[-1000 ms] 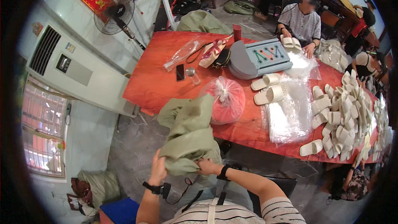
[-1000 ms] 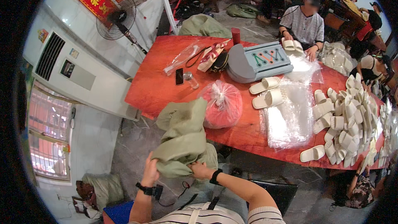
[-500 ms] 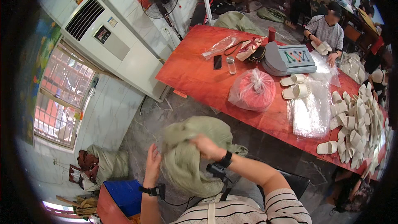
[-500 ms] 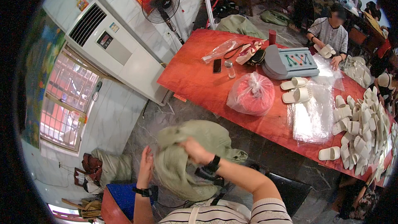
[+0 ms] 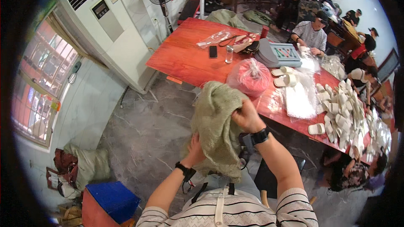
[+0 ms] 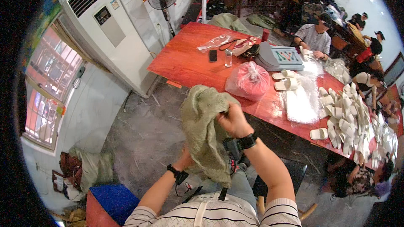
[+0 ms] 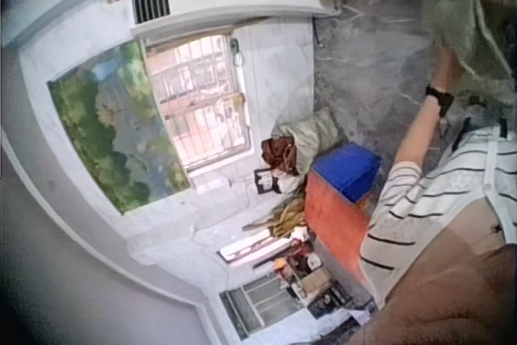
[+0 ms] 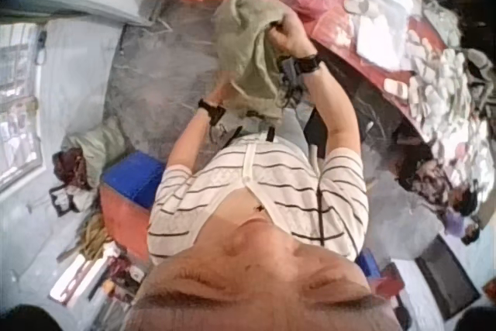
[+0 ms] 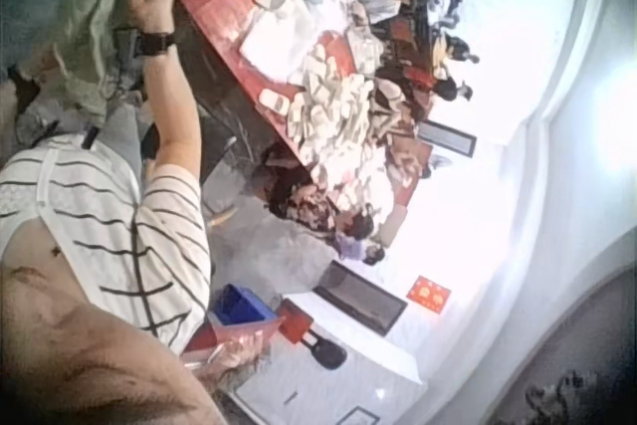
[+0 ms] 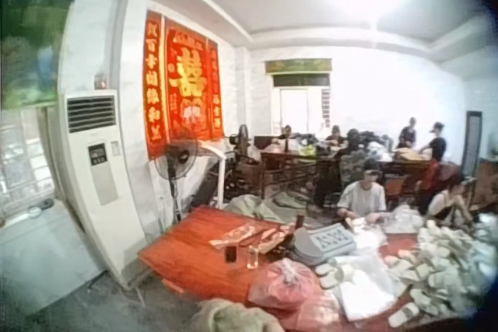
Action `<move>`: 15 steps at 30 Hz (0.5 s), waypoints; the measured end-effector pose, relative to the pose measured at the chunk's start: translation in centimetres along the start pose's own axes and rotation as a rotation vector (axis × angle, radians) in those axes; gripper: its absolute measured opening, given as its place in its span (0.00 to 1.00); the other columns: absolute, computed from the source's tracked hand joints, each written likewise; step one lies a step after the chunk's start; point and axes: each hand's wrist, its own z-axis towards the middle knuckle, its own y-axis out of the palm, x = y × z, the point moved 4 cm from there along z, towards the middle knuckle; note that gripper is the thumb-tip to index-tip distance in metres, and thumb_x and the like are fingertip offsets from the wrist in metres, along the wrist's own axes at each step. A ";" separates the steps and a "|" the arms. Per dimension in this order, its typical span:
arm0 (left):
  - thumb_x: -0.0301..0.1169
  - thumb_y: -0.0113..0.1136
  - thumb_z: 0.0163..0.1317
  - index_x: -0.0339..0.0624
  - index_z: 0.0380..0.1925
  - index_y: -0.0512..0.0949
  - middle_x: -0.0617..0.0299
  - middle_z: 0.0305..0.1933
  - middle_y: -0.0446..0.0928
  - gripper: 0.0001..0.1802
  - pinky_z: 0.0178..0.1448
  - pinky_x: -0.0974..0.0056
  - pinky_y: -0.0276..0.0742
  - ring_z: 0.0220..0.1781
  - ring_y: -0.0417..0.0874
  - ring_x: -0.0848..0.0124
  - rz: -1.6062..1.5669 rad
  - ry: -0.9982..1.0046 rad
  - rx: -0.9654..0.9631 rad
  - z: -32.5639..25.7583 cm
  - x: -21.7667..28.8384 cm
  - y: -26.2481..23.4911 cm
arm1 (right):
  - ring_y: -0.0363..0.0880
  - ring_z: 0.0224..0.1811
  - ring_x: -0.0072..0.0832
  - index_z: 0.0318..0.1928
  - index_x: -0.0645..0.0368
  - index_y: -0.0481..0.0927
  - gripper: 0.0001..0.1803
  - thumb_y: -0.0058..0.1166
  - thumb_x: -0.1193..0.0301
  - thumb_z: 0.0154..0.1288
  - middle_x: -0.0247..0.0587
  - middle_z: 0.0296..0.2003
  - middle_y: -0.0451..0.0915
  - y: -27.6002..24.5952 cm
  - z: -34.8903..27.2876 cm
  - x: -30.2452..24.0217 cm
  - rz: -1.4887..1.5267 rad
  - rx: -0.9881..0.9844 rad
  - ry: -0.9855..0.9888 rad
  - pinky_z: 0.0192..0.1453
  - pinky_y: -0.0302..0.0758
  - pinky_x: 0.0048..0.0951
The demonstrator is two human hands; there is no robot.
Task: Place white slippers into individual plastic bags and then into a large sack.
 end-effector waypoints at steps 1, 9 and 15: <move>0.39 0.67 0.60 0.55 0.77 0.50 0.49 0.78 0.51 0.48 0.75 0.35 0.47 0.78 0.50 0.50 -0.310 -0.311 0.082 2.2 -0.4 -4.0 | 0.77 0.61 0.34 0.58 0.68 0.74 0.16 0.45 0.76 0.74 0.47 0.58 0.79 1.5 -2.5 -3.1 -0.432 -0.054 -0.220 0.69 0.73 0.36; 0.17 0.53 0.56 0.37 0.36 0.85 0.53 0.31 0.85 0.13 0.42 0.62 0.77 0.37 0.85 0.66 -1.037 -0.416 0.315 6.6 -12.1 -6.7 | 0.85 0.48 0.28 0.54 0.63 0.78 0.16 0.49 0.64 0.75 0.43 0.49 0.84 -4.7 -13.0 -13.8 -0.072 0.266 -0.046 0.56 0.82 0.33; 0.19 0.49 0.66 0.34 0.42 0.84 0.58 0.40 0.85 0.13 0.46 0.59 0.80 0.42 0.83 0.68 -1.158 -0.460 0.450 9.1 -21.0 -17.4 | 0.86 0.41 0.32 0.51 0.66 0.80 0.16 0.60 0.69 0.68 0.46 0.44 0.85 -14.1 -17.4 -14.7 -0.303 0.655 -0.006 0.46 0.83 0.33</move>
